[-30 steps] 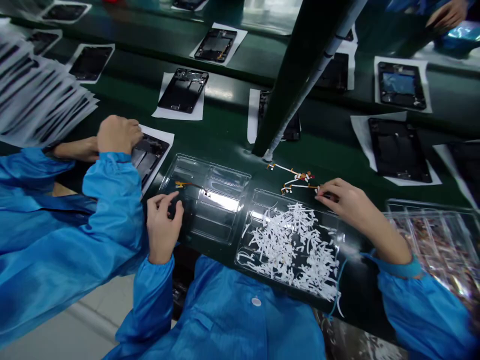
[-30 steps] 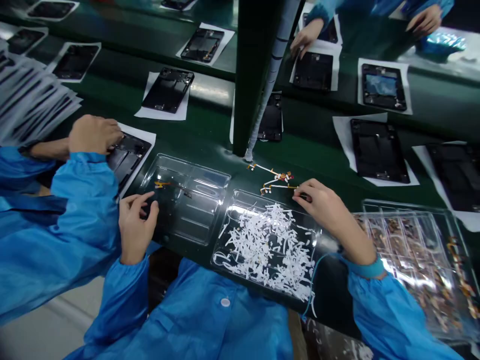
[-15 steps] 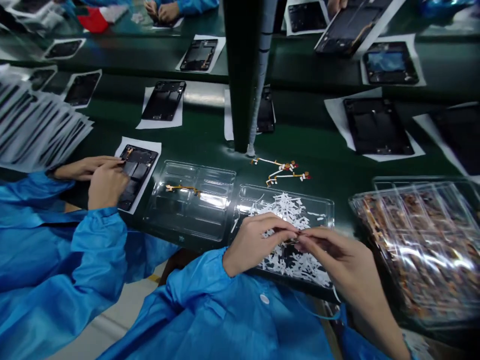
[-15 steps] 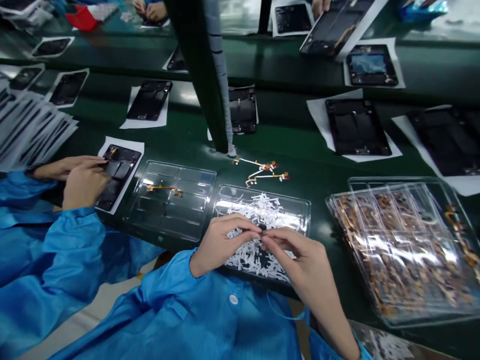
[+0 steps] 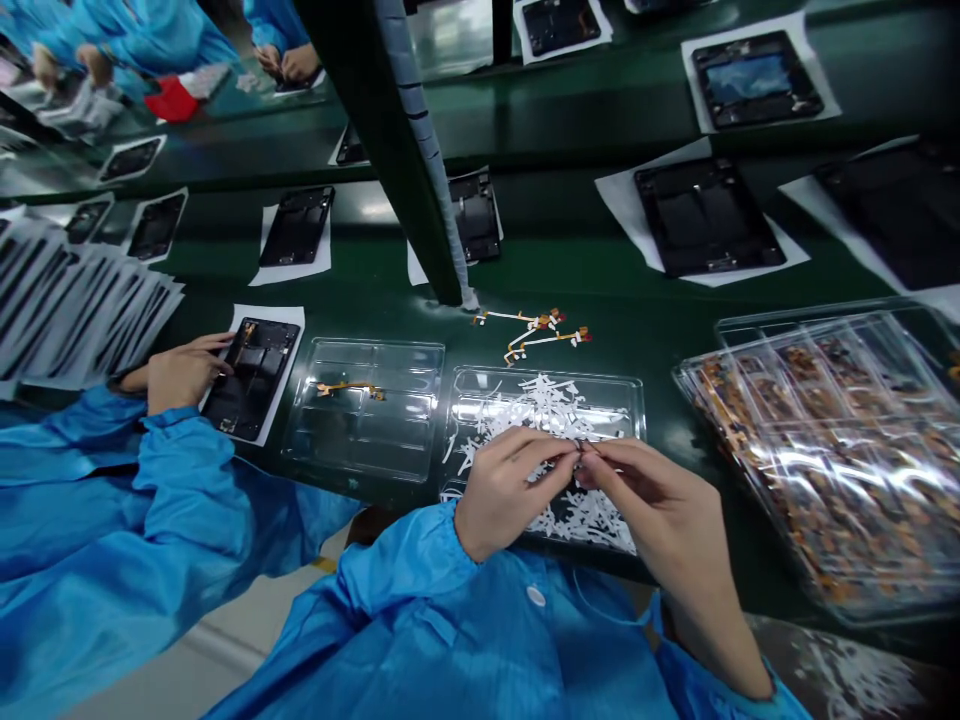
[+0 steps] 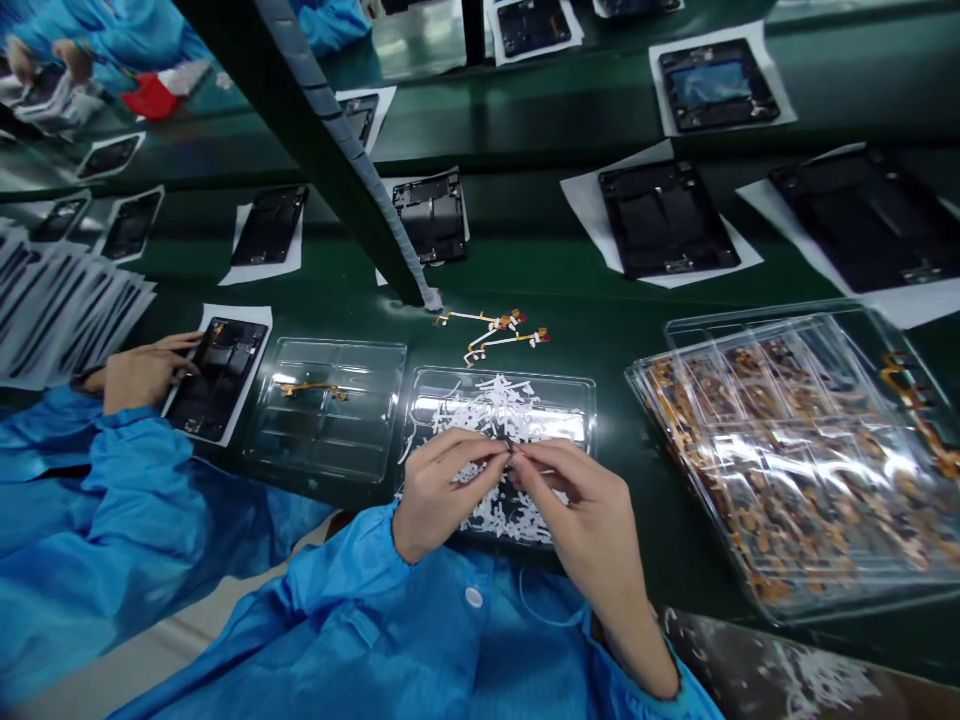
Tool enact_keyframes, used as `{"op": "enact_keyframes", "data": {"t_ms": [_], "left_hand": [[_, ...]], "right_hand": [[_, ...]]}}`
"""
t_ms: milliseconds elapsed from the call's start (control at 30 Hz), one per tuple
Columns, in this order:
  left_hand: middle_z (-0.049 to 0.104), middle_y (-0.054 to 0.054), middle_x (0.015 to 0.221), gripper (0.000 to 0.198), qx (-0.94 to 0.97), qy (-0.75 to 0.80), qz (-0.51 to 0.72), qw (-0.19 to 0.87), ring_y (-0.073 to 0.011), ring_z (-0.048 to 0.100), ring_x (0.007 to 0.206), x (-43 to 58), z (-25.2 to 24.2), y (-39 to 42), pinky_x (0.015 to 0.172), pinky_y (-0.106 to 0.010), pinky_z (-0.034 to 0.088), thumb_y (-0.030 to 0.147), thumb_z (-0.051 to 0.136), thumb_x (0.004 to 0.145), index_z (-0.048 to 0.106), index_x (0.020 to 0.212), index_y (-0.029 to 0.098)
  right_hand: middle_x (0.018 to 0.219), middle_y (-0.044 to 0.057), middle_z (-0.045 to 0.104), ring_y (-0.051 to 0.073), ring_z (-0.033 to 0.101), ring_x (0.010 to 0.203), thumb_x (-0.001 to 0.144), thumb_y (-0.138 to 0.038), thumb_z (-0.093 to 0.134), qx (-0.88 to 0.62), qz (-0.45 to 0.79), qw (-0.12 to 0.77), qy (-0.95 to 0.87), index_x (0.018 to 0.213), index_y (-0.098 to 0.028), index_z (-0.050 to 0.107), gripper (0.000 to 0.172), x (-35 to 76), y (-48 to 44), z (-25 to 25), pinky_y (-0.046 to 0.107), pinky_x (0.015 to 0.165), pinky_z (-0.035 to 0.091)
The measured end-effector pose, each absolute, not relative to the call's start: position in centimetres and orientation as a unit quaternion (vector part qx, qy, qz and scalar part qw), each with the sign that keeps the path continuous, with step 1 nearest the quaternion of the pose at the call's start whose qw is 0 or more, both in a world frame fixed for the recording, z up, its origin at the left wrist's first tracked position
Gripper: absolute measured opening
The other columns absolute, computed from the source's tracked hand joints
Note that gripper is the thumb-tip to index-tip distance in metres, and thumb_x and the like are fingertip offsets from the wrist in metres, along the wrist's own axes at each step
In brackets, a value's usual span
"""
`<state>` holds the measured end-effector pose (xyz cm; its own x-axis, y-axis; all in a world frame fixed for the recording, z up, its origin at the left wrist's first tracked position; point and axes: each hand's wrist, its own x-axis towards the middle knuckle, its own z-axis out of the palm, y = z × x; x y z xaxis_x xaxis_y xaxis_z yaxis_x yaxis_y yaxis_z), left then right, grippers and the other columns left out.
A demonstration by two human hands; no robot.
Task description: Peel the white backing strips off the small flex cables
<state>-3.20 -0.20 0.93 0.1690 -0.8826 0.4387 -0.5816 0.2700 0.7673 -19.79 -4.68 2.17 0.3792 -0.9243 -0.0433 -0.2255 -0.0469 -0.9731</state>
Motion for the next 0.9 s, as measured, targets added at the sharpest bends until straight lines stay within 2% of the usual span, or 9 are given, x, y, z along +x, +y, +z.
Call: {"op": "enact_keyframes", "data": {"t_ms": [633, 900], "left_hand": [[0.077, -0.006, 0.097, 0.012, 0.612, -0.640, -0.102, 0.454, -0.0179, 0.074, 0.090, -2.2, -0.1, 0.6, 0.081, -0.031, 0.064, 0.017, 0.066, 0.095, 0.071, 0.105, 0.019], [0.072, -0.004, 0.087, 0.008, 0.621, -0.684, -0.052, 0.380, -0.0167, 0.071, 0.081, -1.4, -1.0, 0.2, 0.071, -0.027, 0.057, 0.016, 0.060, 0.093, 0.067, 0.095, 0.018]], "right_hand": [[0.098, 0.007, 0.075, 0.020, 0.071, 0.082, 0.097, -0.032, 0.065, -0.696, -0.318, 0.463, 0.447, 0.107, -0.024, 0.077, 0.018, -18.3, -3.8, 1.8, 0.031, 0.068, 0.060], [0.097, 0.006, 0.073, 0.020, 0.070, 0.085, 0.100, -0.032, 0.061, -0.752, -0.277, 0.403, 0.443, 0.100, -0.022, 0.073, 0.016, -18.2, -3.7, 1.5, 0.030, 0.072, 0.055]]}}
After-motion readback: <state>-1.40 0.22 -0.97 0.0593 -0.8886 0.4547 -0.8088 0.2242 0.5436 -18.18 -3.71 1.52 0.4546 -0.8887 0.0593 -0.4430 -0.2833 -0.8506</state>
